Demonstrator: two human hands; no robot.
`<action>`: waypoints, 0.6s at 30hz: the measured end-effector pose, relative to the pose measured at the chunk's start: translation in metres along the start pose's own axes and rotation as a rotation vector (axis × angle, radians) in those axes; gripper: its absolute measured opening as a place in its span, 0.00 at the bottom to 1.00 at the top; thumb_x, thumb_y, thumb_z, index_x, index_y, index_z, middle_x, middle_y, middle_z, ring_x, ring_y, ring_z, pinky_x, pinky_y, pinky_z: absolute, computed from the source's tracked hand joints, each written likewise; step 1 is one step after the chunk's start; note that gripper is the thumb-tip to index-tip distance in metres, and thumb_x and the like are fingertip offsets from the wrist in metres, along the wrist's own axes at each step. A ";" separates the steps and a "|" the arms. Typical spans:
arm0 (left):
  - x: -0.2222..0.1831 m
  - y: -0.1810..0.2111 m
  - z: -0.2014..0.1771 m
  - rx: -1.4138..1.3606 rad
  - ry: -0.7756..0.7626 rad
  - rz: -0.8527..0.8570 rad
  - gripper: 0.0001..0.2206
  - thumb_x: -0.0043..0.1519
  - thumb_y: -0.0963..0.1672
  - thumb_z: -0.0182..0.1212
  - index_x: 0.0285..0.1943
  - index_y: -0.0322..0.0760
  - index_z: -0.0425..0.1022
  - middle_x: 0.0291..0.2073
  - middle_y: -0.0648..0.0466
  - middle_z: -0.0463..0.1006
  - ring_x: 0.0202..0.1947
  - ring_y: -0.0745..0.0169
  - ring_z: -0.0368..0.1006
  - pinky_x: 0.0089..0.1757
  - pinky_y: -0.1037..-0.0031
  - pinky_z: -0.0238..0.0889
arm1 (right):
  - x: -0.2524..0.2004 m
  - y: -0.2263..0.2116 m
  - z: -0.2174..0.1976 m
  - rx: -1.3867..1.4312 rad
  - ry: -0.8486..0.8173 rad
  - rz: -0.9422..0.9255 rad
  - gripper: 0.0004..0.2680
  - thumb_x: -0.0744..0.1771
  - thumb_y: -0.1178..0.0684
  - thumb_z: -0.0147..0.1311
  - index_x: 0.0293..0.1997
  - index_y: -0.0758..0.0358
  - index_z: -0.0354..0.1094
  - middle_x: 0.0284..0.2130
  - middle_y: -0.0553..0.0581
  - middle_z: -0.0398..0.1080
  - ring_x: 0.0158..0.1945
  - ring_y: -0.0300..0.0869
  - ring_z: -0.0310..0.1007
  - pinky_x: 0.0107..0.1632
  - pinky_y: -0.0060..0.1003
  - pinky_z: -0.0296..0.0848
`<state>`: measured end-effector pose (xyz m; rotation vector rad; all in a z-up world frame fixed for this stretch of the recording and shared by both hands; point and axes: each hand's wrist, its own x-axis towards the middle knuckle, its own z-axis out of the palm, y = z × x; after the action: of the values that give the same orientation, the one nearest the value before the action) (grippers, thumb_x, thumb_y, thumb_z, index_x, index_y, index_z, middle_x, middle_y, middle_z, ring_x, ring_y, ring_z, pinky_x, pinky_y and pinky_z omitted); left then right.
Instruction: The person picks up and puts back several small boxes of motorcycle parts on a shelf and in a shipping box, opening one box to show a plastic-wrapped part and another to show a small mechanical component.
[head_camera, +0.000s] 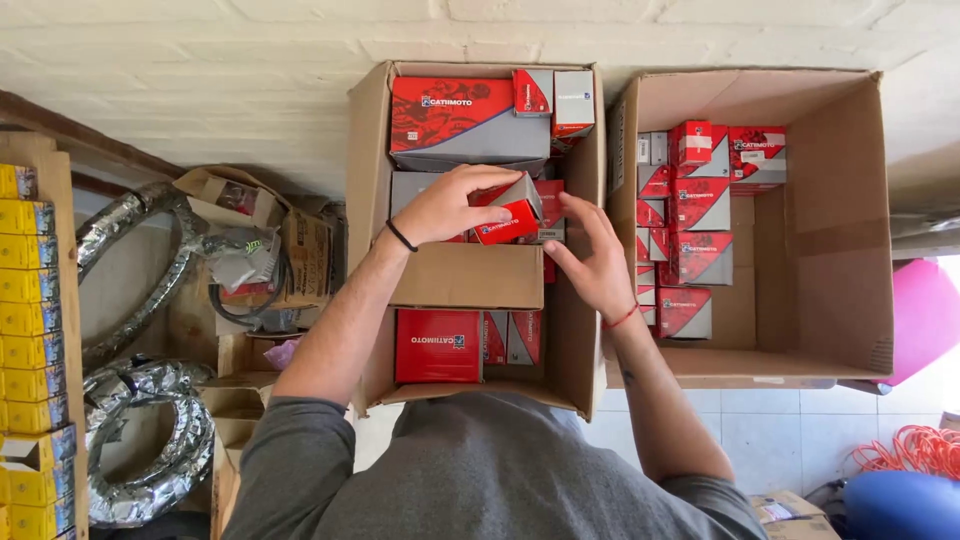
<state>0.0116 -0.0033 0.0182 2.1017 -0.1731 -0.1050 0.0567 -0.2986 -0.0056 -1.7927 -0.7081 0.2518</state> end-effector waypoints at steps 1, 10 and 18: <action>0.000 0.002 0.000 -0.003 0.001 -0.005 0.29 0.68 0.54 0.72 0.77 0.43 0.76 0.73 0.43 0.77 0.72 0.32 0.70 0.69 0.47 0.59 | 0.012 0.000 0.005 0.001 -0.005 0.004 0.25 0.69 0.55 0.70 0.77 0.58 0.66 0.67 0.66 0.69 0.68 0.59 0.74 0.66 0.54 0.76; -0.035 -0.013 -0.042 0.036 0.240 -0.086 0.27 0.75 0.61 0.53 0.75 0.52 0.77 0.80 0.45 0.64 0.78 0.35 0.61 0.74 0.43 0.51 | 0.085 0.013 0.022 0.069 -0.211 0.421 0.18 0.71 0.45 0.67 0.69 0.52 0.73 0.49 0.59 0.81 0.49 0.43 0.81 0.55 0.39 0.81; -0.084 -0.062 -0.030 -0.086 0.569 -0.393 0.31 0.81 0.56 0.42 0.89 0.37 0.50 0.82 0.28 0.53 0.84 0.24 0.44 0.76 0.36 0.34 | 0.103 0.032 0.036 -0.239 -0.462 0.667 0.26 0.67 0.41 0.67 0.71 0.66 0.71 0.60 0.75 0.77 0.65 0.63 0.78 0.63 0.54 0.77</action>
<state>-0.0615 0.0669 -0.0196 1.9715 0.5751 0.2480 0.1315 -0.2166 -0.0296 -2.1862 -0.4368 1.0918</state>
